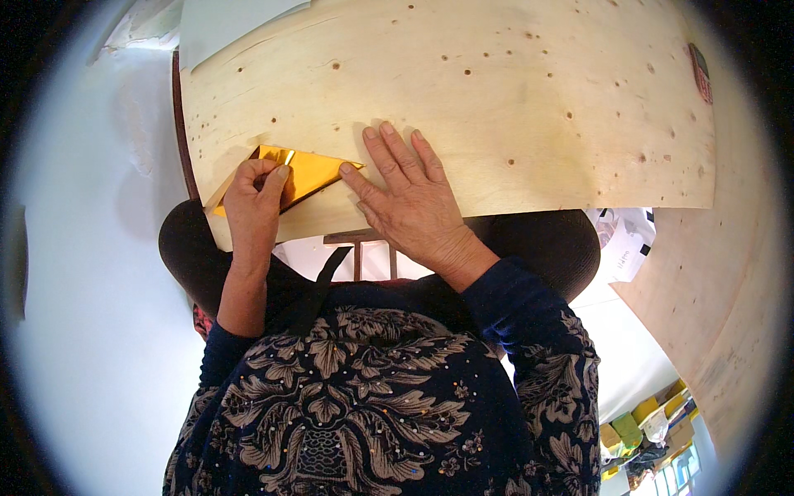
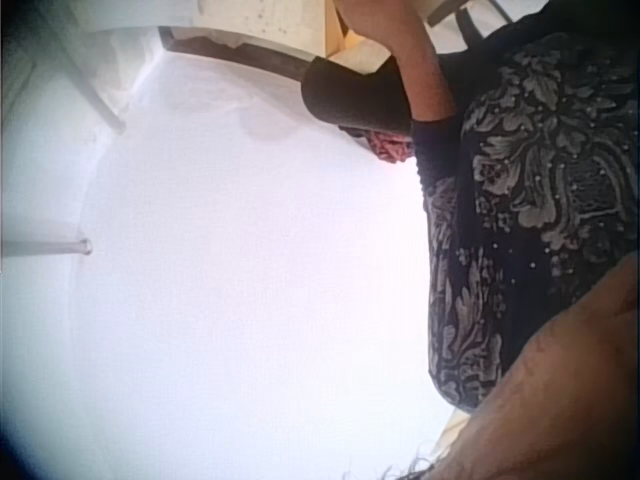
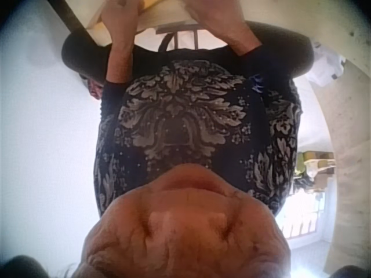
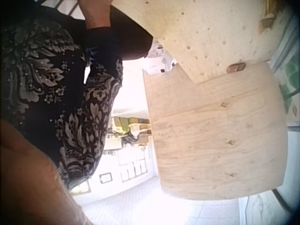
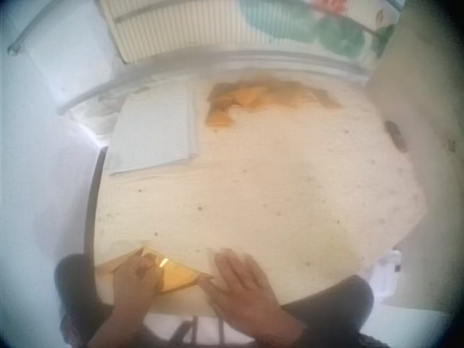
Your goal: The person folds a single sheet of yellow paper on a wooden table. They repeatedly fold the paper in half, smooth the creases, and then fold it again into smaller sections, pressing each fold flat.
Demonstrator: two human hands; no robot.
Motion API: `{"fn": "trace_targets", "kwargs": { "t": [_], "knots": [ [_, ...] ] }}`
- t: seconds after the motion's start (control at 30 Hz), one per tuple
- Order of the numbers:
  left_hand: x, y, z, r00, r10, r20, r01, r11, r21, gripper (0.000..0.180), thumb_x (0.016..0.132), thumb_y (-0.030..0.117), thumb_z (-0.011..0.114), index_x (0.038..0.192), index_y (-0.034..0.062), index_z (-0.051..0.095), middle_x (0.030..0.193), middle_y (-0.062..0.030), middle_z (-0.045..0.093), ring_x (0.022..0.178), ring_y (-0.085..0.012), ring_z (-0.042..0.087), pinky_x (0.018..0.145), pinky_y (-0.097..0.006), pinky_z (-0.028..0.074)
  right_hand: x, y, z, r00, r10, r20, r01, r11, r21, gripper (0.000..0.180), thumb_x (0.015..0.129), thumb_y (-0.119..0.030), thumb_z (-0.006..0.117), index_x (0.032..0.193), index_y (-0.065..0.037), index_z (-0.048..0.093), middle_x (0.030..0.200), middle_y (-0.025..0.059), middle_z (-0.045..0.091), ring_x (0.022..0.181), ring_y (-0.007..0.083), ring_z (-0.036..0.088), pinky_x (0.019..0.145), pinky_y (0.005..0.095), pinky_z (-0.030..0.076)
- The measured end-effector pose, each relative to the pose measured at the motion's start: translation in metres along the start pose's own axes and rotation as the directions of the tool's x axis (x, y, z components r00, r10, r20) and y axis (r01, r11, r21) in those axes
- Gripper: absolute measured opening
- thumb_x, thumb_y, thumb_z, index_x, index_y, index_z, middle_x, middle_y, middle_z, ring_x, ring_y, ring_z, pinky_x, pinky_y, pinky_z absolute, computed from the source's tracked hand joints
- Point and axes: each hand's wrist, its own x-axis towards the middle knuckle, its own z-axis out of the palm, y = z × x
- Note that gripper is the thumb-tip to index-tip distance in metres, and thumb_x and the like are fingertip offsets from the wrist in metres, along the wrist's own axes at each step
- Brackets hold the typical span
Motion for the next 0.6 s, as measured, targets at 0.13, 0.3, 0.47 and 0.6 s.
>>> {"fn": "trace_targets", "kwargs": {
  "t": [0.13, 0.3, 0.47, 0.6],
  "knots": [
    [0.0024, -0.0004, 0.001, 1.0, 0.023, -0.016, -0.022, 0.997, 0.08, 0.013, 0.085, 0.008, 0.068, 0.092, -0.002, 0.063, 0.074, -0.0088, 0.065, 0.064, -0.0144, 0.061, 0.062, -0.027, 0.05, 0.0003, -0.0008, -0.0008, 1.0, 0.002, -0.003, -0.002, 1.0, -0.014, 0.046, 0.09, -0.031, 0.061, 0.134, -0.02, 0.057, 0.151, 0.0166, 0.035, 0.145, 0.0291, 0.025, 0.118, 0.0463, 0.012],
    [0.0027, -0.0003, 0.0015, 0.998, 0.041, -0.048, -0.033, 0.989, 0.145, 0.017, 0.082, 0.01, 0.071, 0.092, -0.001, 0.064, 0.075, -0.0099, 0.066, 0.067, -0.0165, 0.063, 0.065, -0.029, 0.05, 0.0001, -0.0014, -0.001, 1.0, 0.012, -0.004, -0.012, 1.0, 0.004, 0.047, 0.088, -0.03, 0.062, 0.134, -0.02, 0.057, 0.151, 0.016, 0.036, 0.145, 0.0285, 0.025, 0.118, 0.046, 0.013],
    [0.0034, 0.0025, 0.0004, 0.998, -0.041, -0.048, 0.045, 0.996, 0.078, 0.019, 0.08, 0.011, 0.074, 0.091, -0.0002, 0.064, 0.076, -0.0099, 0.067, 0.066, -0.0168, 0.063, 0.065, -0.029, 0.051, 0.0008, -0.0018, -0.0009, 1.0, 0.008, -0.005, -0.008, 1.0, -0.018, 0.05, 0.086, -0.031, 0.063, 0.134, -0.022, 0.057, 0.152, 0.0146, 0.035, 0.145, 0.0275, 0.024, 0.118, 0.046, 0.011],
    [0.0038, 0.0032, -0.0001, 0.998, -0.035, -0.054, 0.038, 0.998, 0.05, 0.019, 0.079, 0.01, 0.074, 0.091, 0.0003, 0.064, 0.075, -0.009, 0.066, 0.064, -0.0171, 0.063, 0.064, -0.029, 0.05, 0.0005, -0.0023, 0.0001, 1.0, 0.009, 0.002, -0.009, 0.999, -0.036, 0.05, 0.086, -0.032, 0.064, 0.134, -0.023, 0.057, 0.152, 0.0142, 0.034, 0.146, 0.0269, 0.023, 0.118, 0.0463, 0.011]
  ]
}}
